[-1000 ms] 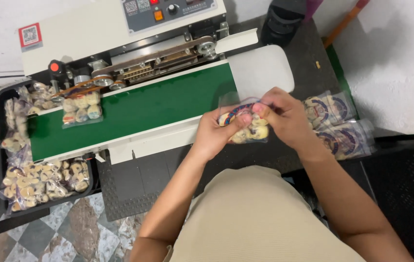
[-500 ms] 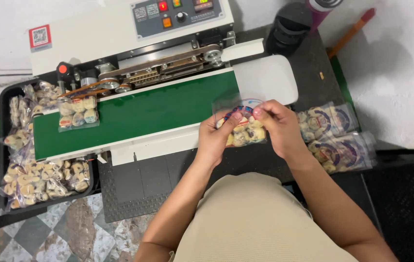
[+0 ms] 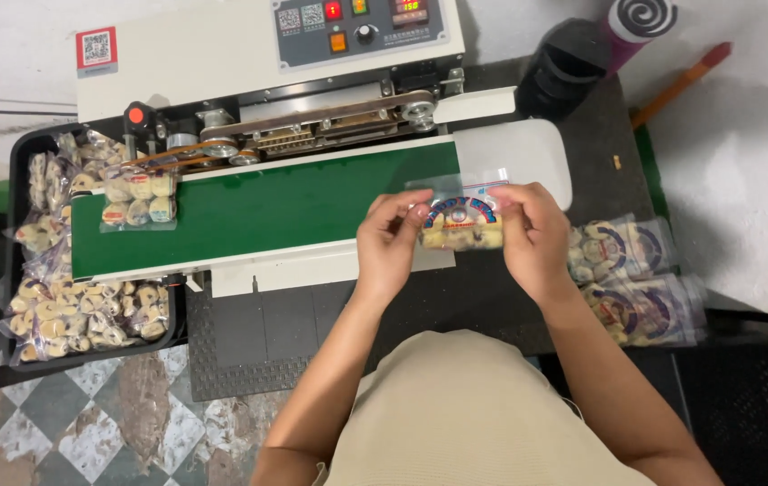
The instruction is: Placing small bags of pastries onto a heat sealer conveyor belt and organizing sealed bags in a bin.
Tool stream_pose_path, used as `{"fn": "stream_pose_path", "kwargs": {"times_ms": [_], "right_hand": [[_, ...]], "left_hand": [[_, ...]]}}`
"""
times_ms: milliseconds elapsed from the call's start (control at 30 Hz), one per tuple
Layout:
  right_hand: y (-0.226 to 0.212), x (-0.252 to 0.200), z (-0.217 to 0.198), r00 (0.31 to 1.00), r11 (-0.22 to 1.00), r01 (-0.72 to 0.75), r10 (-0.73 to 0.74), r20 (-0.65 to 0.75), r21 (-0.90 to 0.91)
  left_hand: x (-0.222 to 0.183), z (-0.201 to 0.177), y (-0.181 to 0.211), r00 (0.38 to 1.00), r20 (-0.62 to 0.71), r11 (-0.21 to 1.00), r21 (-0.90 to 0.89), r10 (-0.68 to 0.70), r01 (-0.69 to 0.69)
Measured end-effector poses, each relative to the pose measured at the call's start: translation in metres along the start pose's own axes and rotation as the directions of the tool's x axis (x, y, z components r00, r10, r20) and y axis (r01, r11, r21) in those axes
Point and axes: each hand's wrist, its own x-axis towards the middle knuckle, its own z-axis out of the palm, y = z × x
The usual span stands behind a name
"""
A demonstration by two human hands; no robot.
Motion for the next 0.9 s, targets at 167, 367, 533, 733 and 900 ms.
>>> {"fn": "stream_pose_path", "kwargs": {"times_ms": [167,367,533,733,900], "right_hand": [[-0.013,0.019,0.000,0.989,0.988,-0.090,0.074,0.126,0.128],[0.026,0.021,0.008,0.960,0.936,0.276,-0.258,0.107,-0.220],[0.037,0.033,0.007,0.997,0.962,0.076,-0.068,0.042,-0.263],[0.091,0.090,0.009,0.958,0.946,-0.283,0.287,0.001,-0.156],[0.149,0.126,0.028,0.936,0.926,-0.352,0.346,-0.063,-0.137]], "left_hand": [[0.015,-0.013,-0.003,0.975,0.114,0.955,0.208,0.192,-0.213],[0.028,-0.017,-0.016,0.915,0.135,0.798,0.453,0.380,-0.398],[0.047,-0.002,-0.004,0.988,0.072,0.965,0.215,0.140,-0.152],[0.088,0.058,-0.076,0.833,-0.196,0.808,-0.431,-0.518,0.401],[0.105,0.064,-0.096,0.853,-0.136,0.785,-0.482,-0.505,0.388]]}}
